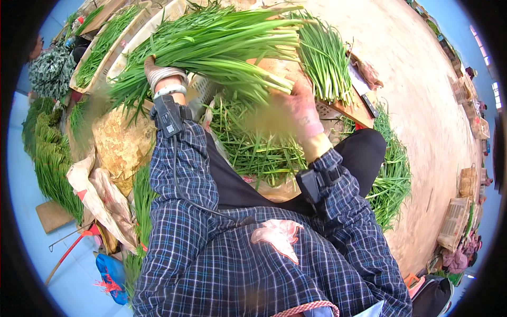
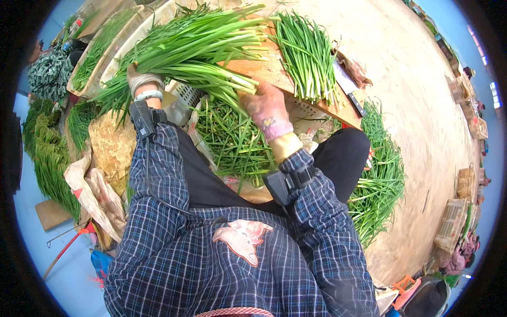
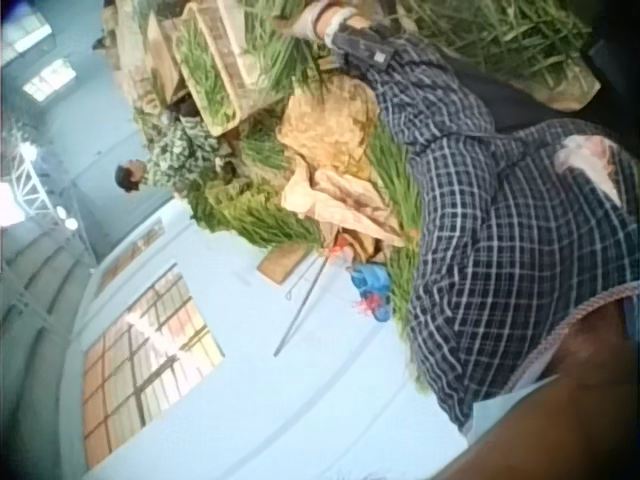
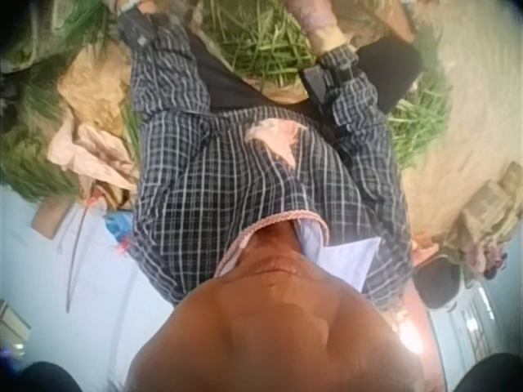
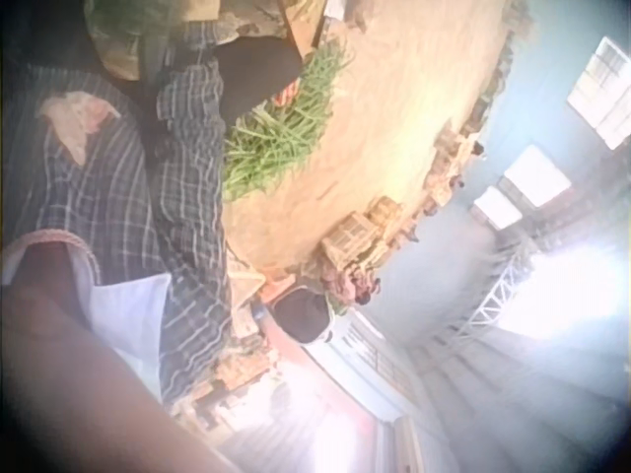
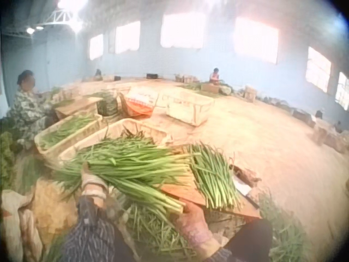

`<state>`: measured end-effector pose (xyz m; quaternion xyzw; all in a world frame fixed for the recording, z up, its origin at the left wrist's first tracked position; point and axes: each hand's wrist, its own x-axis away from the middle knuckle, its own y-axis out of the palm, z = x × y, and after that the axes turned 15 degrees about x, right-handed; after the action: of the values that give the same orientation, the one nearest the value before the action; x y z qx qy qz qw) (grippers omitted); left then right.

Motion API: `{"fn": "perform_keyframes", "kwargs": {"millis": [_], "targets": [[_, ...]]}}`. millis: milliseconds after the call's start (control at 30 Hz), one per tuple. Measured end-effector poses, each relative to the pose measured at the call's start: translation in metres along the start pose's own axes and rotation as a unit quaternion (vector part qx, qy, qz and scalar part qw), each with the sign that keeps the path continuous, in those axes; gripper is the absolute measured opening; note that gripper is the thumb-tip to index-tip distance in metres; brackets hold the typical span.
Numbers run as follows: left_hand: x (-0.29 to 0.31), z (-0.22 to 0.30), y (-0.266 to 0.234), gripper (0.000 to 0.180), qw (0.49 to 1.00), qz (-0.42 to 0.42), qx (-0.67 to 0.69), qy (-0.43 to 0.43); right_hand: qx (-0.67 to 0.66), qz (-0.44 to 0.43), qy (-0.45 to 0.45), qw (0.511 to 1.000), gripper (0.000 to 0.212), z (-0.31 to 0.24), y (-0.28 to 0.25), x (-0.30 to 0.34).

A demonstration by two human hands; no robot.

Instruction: Sorting and bundling green leafy vegetables, likely scallions or chives, in an agricultural setting.

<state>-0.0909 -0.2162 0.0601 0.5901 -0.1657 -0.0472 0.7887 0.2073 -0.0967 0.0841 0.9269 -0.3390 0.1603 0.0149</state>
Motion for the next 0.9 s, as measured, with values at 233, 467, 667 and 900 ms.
{"fn": "perform_keyframes", "kwargs": {"millis": [233, 467, 667, 900], "targets": [[0.001, 0.013, 0.006, 0.049, 1.0, 0.017, 0.006, 0.006, 0.143, 0.244, -0.245, 0.927, 0.019, -0.042, -0.024, 0.018], [-0.001, 0.001, 0.008, 0.039, 0.998, 0.01, 0.046, 0.033, 0.229, 0.007, -0.101, 0.968, 0.035, -0.065, -0.014, -0.033], [0.004, 0.007, 0.009, 0.037, 0.997, -0.007, 0.071, 0.043, 0.14, -0.102, -0.142, 0.974, 0.034, -0.058, -0.01, -0.016], [-0.013, 0.033, -0.003, 0.033, 0.997, 0.016, 0.052, 0.062, -0.122, -0.209, -0.184, 0.953, 0.019, -0.031, -0.056, -0.006]]}}
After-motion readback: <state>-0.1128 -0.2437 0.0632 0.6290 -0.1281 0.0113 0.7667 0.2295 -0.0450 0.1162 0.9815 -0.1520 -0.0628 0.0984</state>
